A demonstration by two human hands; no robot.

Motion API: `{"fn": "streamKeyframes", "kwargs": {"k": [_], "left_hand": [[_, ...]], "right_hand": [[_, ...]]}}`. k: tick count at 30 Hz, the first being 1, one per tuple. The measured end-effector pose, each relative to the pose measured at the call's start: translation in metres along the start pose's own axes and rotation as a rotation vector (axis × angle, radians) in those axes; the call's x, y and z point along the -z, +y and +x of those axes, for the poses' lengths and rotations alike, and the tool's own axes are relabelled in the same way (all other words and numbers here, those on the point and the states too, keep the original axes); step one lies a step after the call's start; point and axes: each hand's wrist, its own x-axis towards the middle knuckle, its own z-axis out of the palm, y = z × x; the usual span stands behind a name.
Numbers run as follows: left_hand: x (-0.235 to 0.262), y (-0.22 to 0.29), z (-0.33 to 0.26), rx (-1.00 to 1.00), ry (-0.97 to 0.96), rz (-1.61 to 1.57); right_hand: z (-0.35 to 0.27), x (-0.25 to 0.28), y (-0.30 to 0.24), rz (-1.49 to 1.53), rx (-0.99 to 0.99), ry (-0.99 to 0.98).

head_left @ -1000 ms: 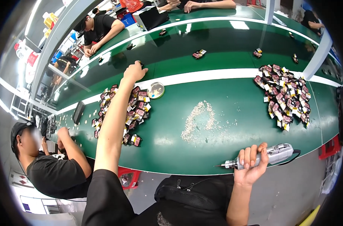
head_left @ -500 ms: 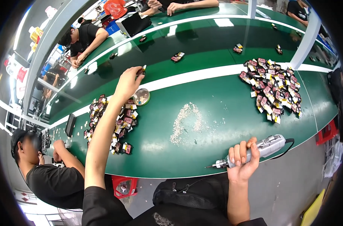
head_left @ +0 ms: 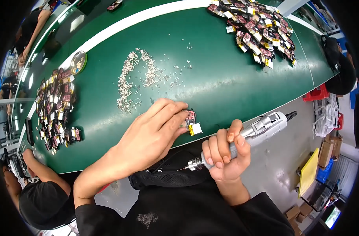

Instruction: Assembling small electronic components using an electric screwdriver on a production line.

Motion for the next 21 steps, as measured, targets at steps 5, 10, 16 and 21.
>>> {"fn": "streamKeyframes", "kwargs": {"k": [5, 10, 16, 21], "left_hand": [[-0.009, 0.012, 0.002, 0.084, 0.022, 0.063], [-0.024, 0.013, 0.000, -0.061, 0.119, 0.263], [-0.028, 0.021, -0.004, -0.134, 0.117, 0.398], [-0.030, 0.018, -0.009, -0.090, 0.075, 0.384]], "right_hand": [[-0.011, -0.002, 0.017, 0.038, -0.082, -0.009], [-0.015, -0.006, 0.031, 0.000, -0.098, 0.101], [-0.016, -0.003, 0.033, -0.092, -0.076, 0.130], [-0.011, -0.006, 0.009, -0.116, -0.199, 0.014]]}}
